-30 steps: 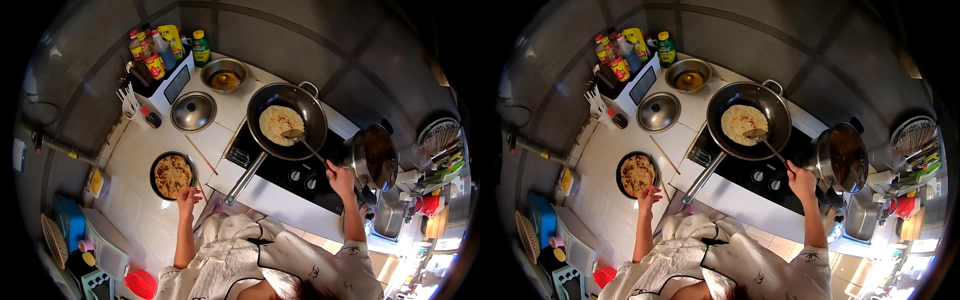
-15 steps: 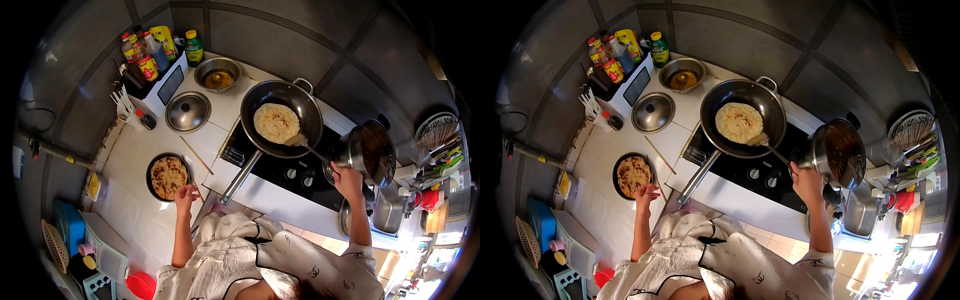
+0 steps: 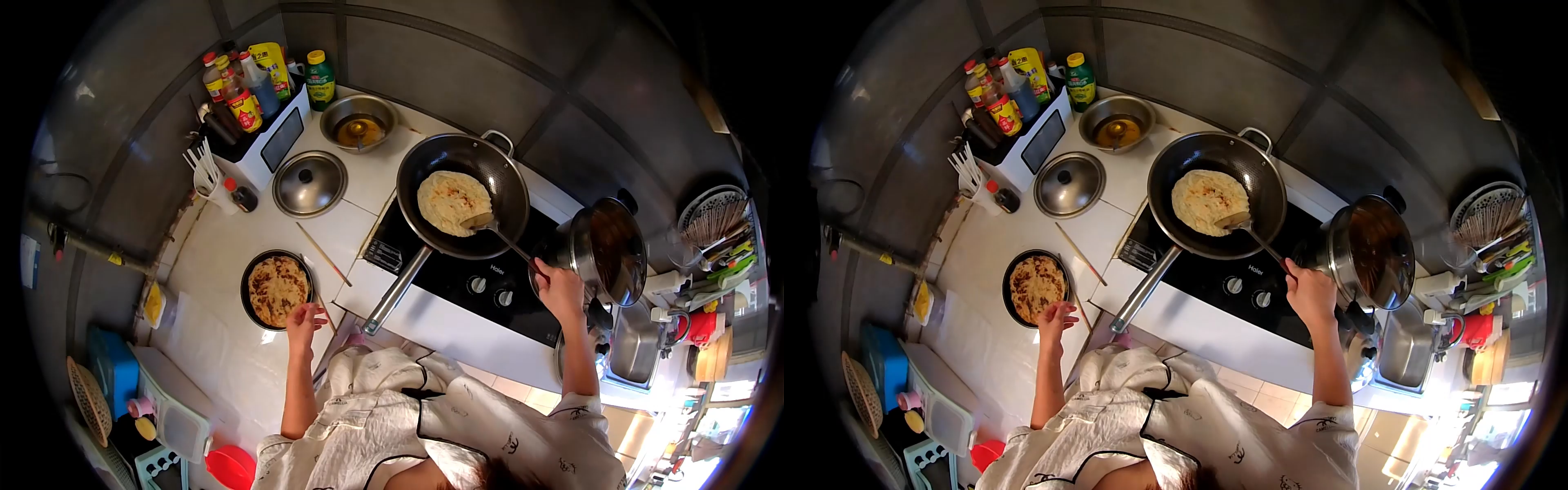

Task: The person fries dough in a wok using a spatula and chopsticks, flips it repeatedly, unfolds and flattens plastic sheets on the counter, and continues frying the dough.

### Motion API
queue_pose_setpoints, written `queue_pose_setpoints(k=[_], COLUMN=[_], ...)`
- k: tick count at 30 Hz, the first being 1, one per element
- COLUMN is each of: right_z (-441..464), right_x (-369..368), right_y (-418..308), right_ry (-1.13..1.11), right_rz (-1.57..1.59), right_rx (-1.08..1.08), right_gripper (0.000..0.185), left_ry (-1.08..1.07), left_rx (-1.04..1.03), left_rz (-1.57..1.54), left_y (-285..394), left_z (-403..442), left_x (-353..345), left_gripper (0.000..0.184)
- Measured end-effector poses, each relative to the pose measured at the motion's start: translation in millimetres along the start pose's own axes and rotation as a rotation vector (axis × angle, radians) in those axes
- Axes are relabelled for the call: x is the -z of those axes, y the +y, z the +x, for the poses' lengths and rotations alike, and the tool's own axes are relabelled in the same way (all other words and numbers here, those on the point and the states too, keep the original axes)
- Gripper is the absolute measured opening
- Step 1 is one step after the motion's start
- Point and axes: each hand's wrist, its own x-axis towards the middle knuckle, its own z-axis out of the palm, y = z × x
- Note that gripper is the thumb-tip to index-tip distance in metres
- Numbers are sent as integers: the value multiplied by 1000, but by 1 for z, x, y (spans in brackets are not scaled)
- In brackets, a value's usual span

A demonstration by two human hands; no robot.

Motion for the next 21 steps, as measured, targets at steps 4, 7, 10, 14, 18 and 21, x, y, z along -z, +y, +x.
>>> queue_pose_setpoints(k=[4,7,10,14,18,21], right_z=[-1,7,5,6,12,13], right_x=[3,-20,-36,-47,-41,-42], right_y=[-14,-26,-31,-29,-23,-21], right_ry=[62,63,42,20,44,61], right_rz=[34,77,17,-99,-22,145], right_rx=[-21,8,54,2,-10,-48], right_gripper=[32,32,34,35,36,34], left_ry=[-10,-52,-46,-42,-42,-26], left_rx=[12,-1,0,7,-6,10], left_rz=[49,4,11,43,7,15], left_y=[-3,-10,-9,-6,-10,-9], left_z=[-1,1,3,3,2,-2], left_x=[2,-4,-3,-3,0,1], left_gripper=[22,23,24,23,23,23])
